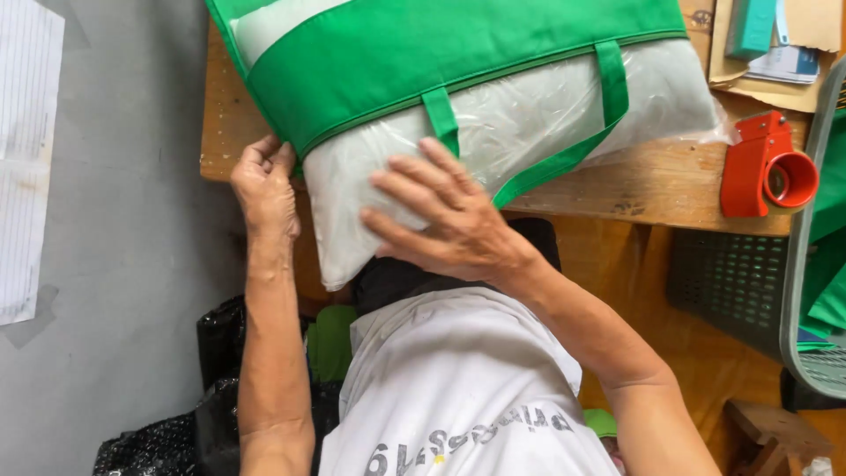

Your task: A person unfolds a green storage bag and carefully stuffs a large white pillow into it on a wooden table.

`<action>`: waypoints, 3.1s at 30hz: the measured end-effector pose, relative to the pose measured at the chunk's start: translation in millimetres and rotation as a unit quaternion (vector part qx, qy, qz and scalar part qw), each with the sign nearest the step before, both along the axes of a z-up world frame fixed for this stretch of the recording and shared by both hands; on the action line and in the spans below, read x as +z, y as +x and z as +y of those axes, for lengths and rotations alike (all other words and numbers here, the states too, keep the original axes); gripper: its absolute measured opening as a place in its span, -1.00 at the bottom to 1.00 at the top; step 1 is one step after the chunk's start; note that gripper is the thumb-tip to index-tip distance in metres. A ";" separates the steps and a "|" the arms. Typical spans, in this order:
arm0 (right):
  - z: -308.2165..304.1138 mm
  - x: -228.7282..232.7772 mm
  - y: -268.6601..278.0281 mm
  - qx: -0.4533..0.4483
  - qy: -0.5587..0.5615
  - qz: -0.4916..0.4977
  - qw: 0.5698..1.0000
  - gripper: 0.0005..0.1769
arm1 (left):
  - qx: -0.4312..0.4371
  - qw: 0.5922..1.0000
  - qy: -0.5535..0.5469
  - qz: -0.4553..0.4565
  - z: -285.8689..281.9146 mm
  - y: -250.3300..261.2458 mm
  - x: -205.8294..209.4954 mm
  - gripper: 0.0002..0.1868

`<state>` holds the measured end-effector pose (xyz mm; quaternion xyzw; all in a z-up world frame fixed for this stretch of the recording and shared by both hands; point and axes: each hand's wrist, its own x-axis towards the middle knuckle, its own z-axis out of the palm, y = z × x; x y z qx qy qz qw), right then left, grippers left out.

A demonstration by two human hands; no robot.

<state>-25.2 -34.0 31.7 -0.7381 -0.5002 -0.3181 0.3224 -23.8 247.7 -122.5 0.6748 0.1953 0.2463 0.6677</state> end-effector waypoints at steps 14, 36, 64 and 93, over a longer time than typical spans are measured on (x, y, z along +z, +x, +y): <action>60.3 -63.6 16.7 -0.007 -0.176 -0.061 0.982 -0.27 | 0.022 1.000 0.000 0.002 -16.3 -19.6 2.9 -0.91; -133.1 -2.4 71.9 -0.208 0.074 0.086 0.971 -0.76 | 0.065 0.990 0.122 0.017 103.3 11.4 -32.6 -0.64; -190.2 -97.6 58.3 -0.225 0.054 0.278 0.932 -0.82 | -0.115 0.695 0.662 -0.257 -276.1 21.0 56.0 -0.48; -283.0 -171.6 71.9 -0.446 -0.044 0.235 0.863 -0.81 | -0.470 0.784 0.360 -0.185 -230.5 -33.3 161.6 -0.39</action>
